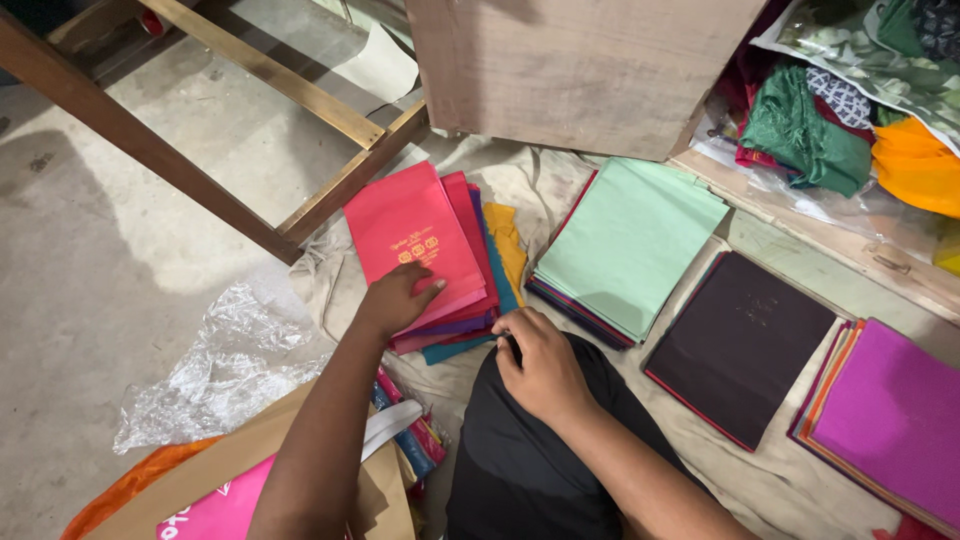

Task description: The person sits on the floor and folds multiple colorful cloth items one by one. They pick up each cloth, fold it into a smaller square, and place it into a neat stack. The process is repeated for several different colored cloths.

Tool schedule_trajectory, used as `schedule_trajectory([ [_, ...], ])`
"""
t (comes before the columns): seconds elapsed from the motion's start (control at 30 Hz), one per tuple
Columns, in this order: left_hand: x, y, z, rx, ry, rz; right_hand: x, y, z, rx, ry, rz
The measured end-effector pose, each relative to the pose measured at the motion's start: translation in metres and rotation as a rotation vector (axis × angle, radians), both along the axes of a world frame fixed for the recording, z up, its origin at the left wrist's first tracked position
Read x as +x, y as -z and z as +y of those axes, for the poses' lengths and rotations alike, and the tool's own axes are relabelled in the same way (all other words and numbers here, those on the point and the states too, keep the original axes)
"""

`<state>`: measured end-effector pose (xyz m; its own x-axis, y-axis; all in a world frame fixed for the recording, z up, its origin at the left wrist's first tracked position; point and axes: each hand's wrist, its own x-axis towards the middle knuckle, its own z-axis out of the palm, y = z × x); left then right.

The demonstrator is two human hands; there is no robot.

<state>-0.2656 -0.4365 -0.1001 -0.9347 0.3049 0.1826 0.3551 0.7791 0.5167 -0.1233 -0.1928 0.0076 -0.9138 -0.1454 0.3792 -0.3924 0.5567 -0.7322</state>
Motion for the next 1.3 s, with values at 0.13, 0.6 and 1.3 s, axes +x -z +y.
schedule_trajectory([
  [0.13, -0.002, -0.004, 0.026, -0.191, -0.13, -0.14, -0.004, 0.0, 0.004, 0.011, 0.009, -0.013],
  [0.6, -0.021, 0.004, 0.067, -0.482, -0.119, -0.144, -0.016, 0.004, 0.009, -0.042, 0.019, -0.039],
  [1.3, 0.023, -0.208, 0.075, 0.644, 0.202, -0.089, -0.041, 0.038, 0.048, -0.859, 0.023, -0.247],
])
